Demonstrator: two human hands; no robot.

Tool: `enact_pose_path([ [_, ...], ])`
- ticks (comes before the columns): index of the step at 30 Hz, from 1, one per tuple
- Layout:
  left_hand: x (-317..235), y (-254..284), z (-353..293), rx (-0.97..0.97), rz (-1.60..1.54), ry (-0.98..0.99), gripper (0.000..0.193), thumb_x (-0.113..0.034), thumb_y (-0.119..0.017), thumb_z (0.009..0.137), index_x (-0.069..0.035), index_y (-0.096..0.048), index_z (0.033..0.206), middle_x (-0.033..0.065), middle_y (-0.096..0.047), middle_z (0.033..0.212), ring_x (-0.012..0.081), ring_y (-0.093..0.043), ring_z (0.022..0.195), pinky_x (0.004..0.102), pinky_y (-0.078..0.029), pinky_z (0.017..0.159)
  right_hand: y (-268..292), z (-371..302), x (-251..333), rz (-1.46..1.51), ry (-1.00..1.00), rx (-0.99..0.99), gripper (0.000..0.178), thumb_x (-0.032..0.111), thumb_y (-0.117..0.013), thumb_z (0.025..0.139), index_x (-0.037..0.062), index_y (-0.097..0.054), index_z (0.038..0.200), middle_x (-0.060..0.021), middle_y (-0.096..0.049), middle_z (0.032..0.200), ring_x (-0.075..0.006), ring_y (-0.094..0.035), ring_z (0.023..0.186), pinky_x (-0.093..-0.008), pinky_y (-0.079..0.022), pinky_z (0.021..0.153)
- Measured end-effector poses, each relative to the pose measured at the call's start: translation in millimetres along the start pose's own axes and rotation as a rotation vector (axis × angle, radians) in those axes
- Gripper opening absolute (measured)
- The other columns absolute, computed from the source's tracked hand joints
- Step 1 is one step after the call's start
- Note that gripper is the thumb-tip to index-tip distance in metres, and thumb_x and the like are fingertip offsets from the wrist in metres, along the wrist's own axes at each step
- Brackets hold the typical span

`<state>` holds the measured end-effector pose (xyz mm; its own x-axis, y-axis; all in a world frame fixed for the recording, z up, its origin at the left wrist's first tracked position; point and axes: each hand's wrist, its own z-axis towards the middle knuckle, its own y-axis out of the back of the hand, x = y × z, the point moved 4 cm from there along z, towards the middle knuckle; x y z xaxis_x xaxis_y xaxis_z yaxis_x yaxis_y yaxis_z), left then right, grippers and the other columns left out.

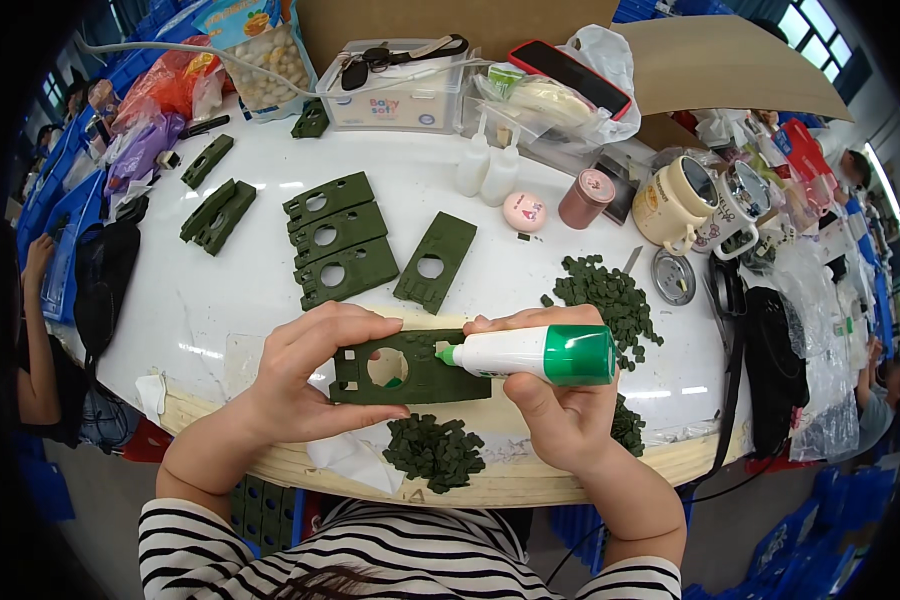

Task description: Assembling plastic toy tanks by applying glue to the hulls and attaching small detail parts.

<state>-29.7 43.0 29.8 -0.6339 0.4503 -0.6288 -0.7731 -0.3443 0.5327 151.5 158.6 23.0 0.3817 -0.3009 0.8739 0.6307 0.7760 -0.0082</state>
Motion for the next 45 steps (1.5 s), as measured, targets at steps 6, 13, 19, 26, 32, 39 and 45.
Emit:
enact_pose_path([
  [6, 0, 0, 0, -0.005, -0.005, 0.001, 0.063, -0.02, -0.088, 0.06, 0.002, -0.06, 0.112, 0.0132, -0.064, 0.098, 0.0211, -0.063, 0.082, 0.0298, -0.052, 0.07, 0, 1, 0, -0.009, 0.017, 0.003, 0.034, 0.018, -0.059, 0.092, -0.0021, -0.04, 0.111, -0.0215, -0.062, 0.107, -0.0258, -0.061, 0.102, -0.0371, -0.048, 0.089],
  [13, 0, 0, 0, -0.011, -0.006, -0.005, 0.063, -0.02, -0.088, 0.06, 0.002, -0.06, 0.112, 0.0129, -0.064, 0.098, 0.0205, -0.063, 0.08, 0.029, -0.052, 0.069, 0, 0, 0, -0.012, 0.011, 0.007, 0.034, 0.018, -0.059, 0.092, -0.002, -0.041, 0.112, -0.0213, -0.062, 0.107, -0.0257, -0.061, 0.103, -0.0371, -0.048, 0.089],
  [19, 0, -1, 0, -0.02, -0.012, 0.005, 0.061, -0.02, -0.087, 0.06, 0.002, -0.061, 0.111, 0.0132, -0.064, 0.097, 0.0195, -0.063, 0.079, 0.0289, -0.052, 0.068, 0, -1, 0, -0.018, -0.005, -0.006, 0.035, 0.02, -0.058, 0.092, -0.0022, -0.04, 0.112, -0.0208, -0.061, 0.106, -0.0263, -0.061, 0.103, -0.0388, -0.048, 0.09],
  [26, 14, -7, -12, -0.03, -0.408, 0.281, 0.076, -0.019, -0.086, 0.066, -0.003, -0.04, 0.124, 0.0136, -0.058, 0.115, 0.0186, -0.059, 0.101, 0.0311, -0.05, 0.086, -1, 1, -1, 0.157, -0.047, -0.1, 0.039, 0.033, -0.056, 0.093, 0.0011, -0.039, 0.109, -0.0198, -0.061, 0.104, -0.0281, -0.062, 0.101, -0.0443, -0.049, 0.091],
  [32, 27, -9, -14, -0.122, -1.156, 0.513, 0.071, -0.025, -0.075, 0.08, -0.007, -0.031, 0.133, 0.0172, -0.05, 0.127, 0.0276, -0.049, 0.121, 0.0449, -0.043, 0.099, -8, -2, 2, 0.199, -0.082, -0.015, 0.044, 0.039, -0.056, 0.091, 0.0014, -0.039, 0.108, -0.0198, -0.061, 0.099, -0.032, -0.065, 0.093, -0.0453, -0.053, 0.084],
  [39, 8, -24, -18, 0.2, -1.393, 0.748, 0.066, -0.028, -0.052, 0.094, -0.005, -0.017, 0.146, 0.0203, -0.046, 0.131, 0.0327, -0.047, 0.123, 0.0429, -0.048, 0.094, -2, -3, 4, 0.147, -0.024, -0.067, 0.047, 0.039, -0.057, 0.091, -0.0011, -0.04, 0.109, -0.0224, -0.061, 0.102, -0.0319, -0.064, 0.096, -0.0428, -0.052, 0.085],
  [45, -2, -39, -29, 0.501, -1.322, 0.825, 0.061, -0.023, -0.045, 0.098, -0.006, -0.013, 0.147, 0.0205, -0.04, 0.137, 0.032, -0.046, 0.125, 0.0377, -0.053, 0.087, -14, -4, 4, 0.029, 0.062, 0.021, 0.043, 0.032, -0.058, 0.092, -0.0033, -0.042, 0.111, -0.0237, -0.061, 0.105, -0.0312, -0.062, 0.102, -0.0407, -0.051, 0.086],
])
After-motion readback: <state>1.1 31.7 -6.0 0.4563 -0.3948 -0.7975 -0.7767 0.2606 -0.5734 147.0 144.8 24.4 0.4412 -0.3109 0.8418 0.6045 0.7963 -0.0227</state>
